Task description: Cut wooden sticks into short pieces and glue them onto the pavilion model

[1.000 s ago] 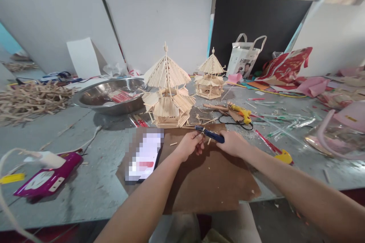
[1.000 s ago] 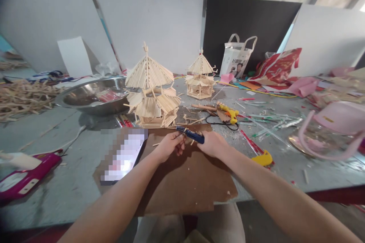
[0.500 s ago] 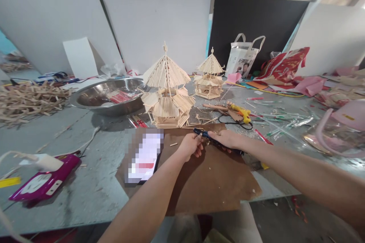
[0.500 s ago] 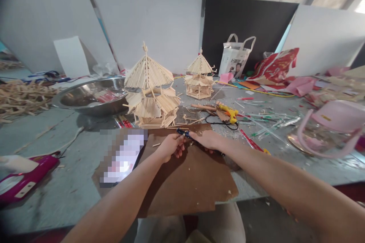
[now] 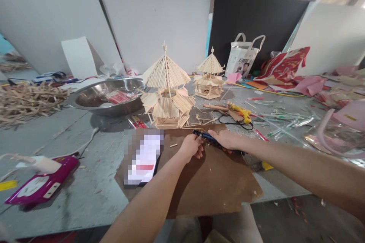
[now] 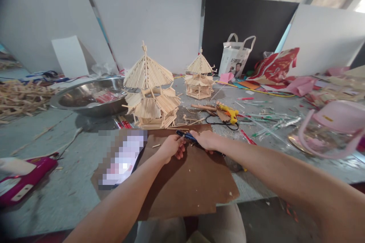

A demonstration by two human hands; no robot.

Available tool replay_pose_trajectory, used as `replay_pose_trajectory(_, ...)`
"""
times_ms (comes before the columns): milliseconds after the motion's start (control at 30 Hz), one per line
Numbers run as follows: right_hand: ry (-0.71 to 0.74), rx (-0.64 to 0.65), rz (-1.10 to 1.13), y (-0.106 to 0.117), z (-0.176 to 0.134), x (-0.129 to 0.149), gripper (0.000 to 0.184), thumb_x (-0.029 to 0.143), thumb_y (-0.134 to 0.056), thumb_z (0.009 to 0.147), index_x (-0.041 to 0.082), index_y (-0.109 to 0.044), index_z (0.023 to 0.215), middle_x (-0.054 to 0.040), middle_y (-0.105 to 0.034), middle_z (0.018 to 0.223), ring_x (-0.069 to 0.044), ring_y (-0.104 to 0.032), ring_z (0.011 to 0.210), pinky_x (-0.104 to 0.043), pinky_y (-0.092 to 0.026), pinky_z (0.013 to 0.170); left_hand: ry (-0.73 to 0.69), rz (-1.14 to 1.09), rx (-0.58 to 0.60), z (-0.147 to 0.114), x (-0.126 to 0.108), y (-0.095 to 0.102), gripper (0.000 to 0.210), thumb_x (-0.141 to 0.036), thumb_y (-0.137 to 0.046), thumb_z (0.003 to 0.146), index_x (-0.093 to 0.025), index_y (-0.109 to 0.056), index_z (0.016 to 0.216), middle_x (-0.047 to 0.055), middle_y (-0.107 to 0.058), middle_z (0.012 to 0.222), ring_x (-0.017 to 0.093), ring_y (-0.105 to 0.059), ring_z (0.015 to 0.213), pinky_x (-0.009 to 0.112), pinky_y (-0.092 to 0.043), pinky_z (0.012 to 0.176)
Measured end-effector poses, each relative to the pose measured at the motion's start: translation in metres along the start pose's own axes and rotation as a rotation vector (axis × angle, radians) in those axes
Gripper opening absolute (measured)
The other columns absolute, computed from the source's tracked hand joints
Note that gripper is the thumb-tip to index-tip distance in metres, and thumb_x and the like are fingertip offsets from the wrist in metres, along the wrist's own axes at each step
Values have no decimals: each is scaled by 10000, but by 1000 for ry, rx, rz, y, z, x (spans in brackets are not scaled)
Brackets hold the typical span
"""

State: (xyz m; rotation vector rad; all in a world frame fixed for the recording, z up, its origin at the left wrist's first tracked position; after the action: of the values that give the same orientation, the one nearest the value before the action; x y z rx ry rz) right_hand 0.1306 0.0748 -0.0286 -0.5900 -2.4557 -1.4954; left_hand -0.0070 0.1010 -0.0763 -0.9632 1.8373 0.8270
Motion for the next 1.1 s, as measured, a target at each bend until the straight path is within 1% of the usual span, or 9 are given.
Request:
replay_pose_trajectory(133, 1, 10, 9, -1, 1, -3, 775, 679, -27, 723, 161, -543, 467, -131, -563, 518, -182, -545, 428, -317, -434, 512, -8, -1, 8, 0, 0, 0, 188, -307, -360, 820, -145, -421, 747, -54, -463, 429, 73, -452, 297, 173, -350, 320)
replay_pose_trajectory(333, -52, 58, 209, -4, 1, -9, 707, 729, -96, 684, 175, -508, 534, -105, -568, 559, -180, -548, 433, -311, -423, 449, -92, 99, -23, 0, 1, 0, 193, -334, -381, 799, -163, -411, 714, -50, -471, 493, 81, -464, 303, 189, -348, 318)
replay_pose_trajectory(467, 0, 113, 234, -5, -2, -9, 593, 730, -296, 646, 182, -485, 522, -68, -563, 561, -166, -541, 446, -293, -413, 443, -214, 386, -117, 0, 1, 2, 187, -321, -408, 771, -169, -420, 662, -23, -489, 484, 97, -486, 337, 193, -344, 360)
replay_pose_trajectory(600, 99, 109, 203, -7, -2, -9, 375, 538, -508, 639, 183, -471, 522, -12, -527, 507, -128, -497, 404, -258, -391, 415, -402, 733, -294, -4, -4, 7, 127, -231, -409, 737, -173, -453, 633, 70, -585, 617, 184, -589, 598, 263, -402, 544)
replay_pose_trajectory(667, 107, 94, 198, -6, -1, -9, 280, 423, -508, 656, 181, -475, 520, -1, -510, 485, -117, -479, 390, -241, -377, 400, -401, 852, -352, -6, -5, 8, 100, -214, -403, 725, -172, -483, 682, 109, -612, 710, 232, -595, 706, 305, -402, 605)
replay_pose_trajectory(800, 128, 84, 239, -1, -4, -8, 224, 322, -462, 667, 176, -479, 498, 3, -506, 472, -105, -481, 412, -214, -370, 418, -321, 974, -370, -10, -7, 9, 157, -262, -388, 737, -163, -509, 754, 145, -616, 770, 280, -588, 748, 357, -397, 623)
replay_pose_trajectory(933, 104, 72, 215, 5, -8, -7, 239, 318, -444, 662, 179, -459, 468, 5, -487, 436, -106, -471, 410, -213, -362, 430, -308, 979, -392, -15, -11, 9, 159, -252, -408, 733, -170, -507, 826, 118, -599, 862, 246, -580, 791, 330, -399, 652)
replay_pose_trajectory(1033, 88, 47, 172, 4, -9, -6, 235, 320, -439, 661, 180, -459, 472, -1, -494, 442, -111, -476, 412, -216, -359, 431, -370, 954, -459, -19, -15, 8, 232, -249, -425, 732, -185, -484, 947, 105, -551, 1027, 216, -571, 838, 300, -394, 683)
replay_pose_trajectory(1100, 88, 31, 127, 3, -9, -5, 241, 319, -434, 662, 179, -463, 468, -10, -502, 447, -120, -487, 421, -220, -357, 431, -410, 948, -455, -20, -16, 7, 234, -282, -410, 759, -198, -484, 965, 88, -565, 1016, 207, -572, 843, 287, -389, 682)
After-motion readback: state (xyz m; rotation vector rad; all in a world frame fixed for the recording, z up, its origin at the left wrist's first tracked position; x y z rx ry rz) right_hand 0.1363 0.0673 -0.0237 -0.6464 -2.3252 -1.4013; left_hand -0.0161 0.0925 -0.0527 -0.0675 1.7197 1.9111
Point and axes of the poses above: each hand's wrist, its own z-axis towards the middle knuckle, its own y-axis out of the back of the hand, x = y × z, the point moved 2 cm from there along z, towards the middle knuckle
